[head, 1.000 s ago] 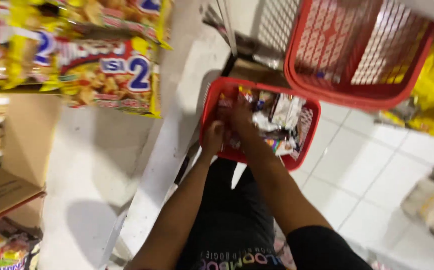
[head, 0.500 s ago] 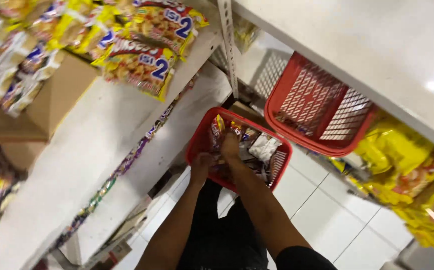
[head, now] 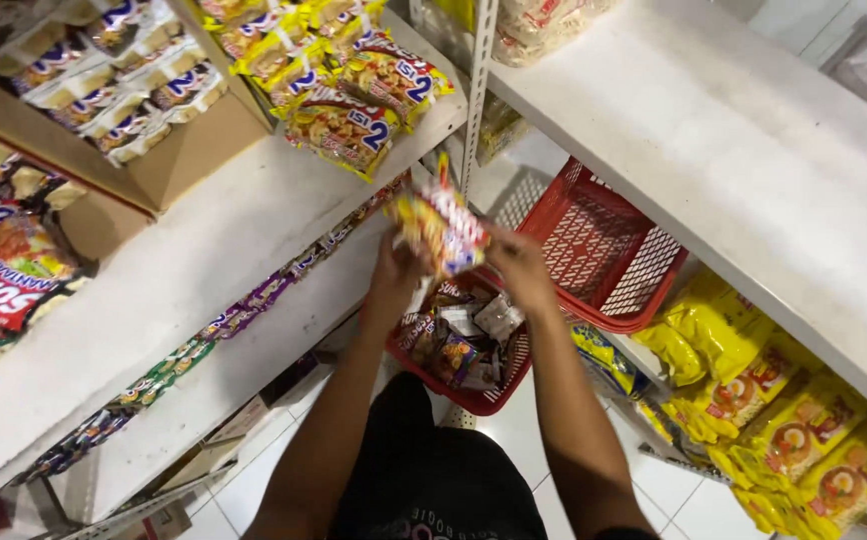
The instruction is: The person takes packets of instant noodles and seasoning from a red basket and places them onto grocery store shelves, organizing them by brand and type.
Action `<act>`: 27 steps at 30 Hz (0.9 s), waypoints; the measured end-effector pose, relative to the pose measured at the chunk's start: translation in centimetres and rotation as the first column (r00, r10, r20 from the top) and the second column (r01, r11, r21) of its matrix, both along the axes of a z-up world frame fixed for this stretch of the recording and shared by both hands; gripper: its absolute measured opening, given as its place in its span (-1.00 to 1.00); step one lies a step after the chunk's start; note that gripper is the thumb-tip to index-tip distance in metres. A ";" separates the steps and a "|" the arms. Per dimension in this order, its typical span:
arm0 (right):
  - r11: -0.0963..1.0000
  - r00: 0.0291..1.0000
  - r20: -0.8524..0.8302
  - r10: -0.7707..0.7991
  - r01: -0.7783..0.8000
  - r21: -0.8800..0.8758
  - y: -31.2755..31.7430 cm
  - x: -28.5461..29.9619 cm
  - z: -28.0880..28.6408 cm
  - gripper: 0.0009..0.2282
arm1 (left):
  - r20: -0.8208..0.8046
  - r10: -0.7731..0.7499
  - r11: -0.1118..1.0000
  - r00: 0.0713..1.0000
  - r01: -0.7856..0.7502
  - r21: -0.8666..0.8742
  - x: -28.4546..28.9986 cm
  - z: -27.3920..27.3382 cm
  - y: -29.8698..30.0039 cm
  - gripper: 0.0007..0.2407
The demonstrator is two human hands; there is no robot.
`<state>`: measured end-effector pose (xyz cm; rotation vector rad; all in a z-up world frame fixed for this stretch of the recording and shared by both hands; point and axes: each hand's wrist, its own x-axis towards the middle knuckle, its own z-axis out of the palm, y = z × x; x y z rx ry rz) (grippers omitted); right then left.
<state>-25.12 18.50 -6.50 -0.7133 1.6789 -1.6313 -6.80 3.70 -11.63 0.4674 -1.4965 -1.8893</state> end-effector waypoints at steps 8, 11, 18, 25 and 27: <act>0.945 0.935 -0.300 -0.186 0.087 -0.315 -16.7 -6.6 10.6 -0.82 | 0.061 0.109 0.937 0.992 -0.082 -0.340 -7.5 13.7 -12.1 -0.55; 0.934 0.861 -0.434 -0.265 0.117 -0.338 -21.7 -7.4 9.7 -0.87 | 0.254 0.161 0.960 0.954 -0.092 -0.263 -6.8 15.9 -13.1 -0.45; 0.840 0.759 -0.470 -0.451 0.183 -0.511 -28.1 -9.7 4.6 -0.84 | -0.042 0.704 0.314 0.709 -0.364 -0.877 -3.4 12.7 -14.1 -0.21; 0.914 0.804 -0.446 -0.393 0.290 -0.284 -26.2 -7.4 8.0 -0.69 | 0.285 0.516 0.585 0.808 -0.090 -0.806 -2.2 11.8 -16.9 -0.18; 0.867 0.761 -0.473 -0.445 0.234 -0.439 -24.8 -5.7 9.2 -0.60 | 0.302 0.561 0.581 0.771 -0.108 -0.806 -2.3 13.2 -16.0 -0.15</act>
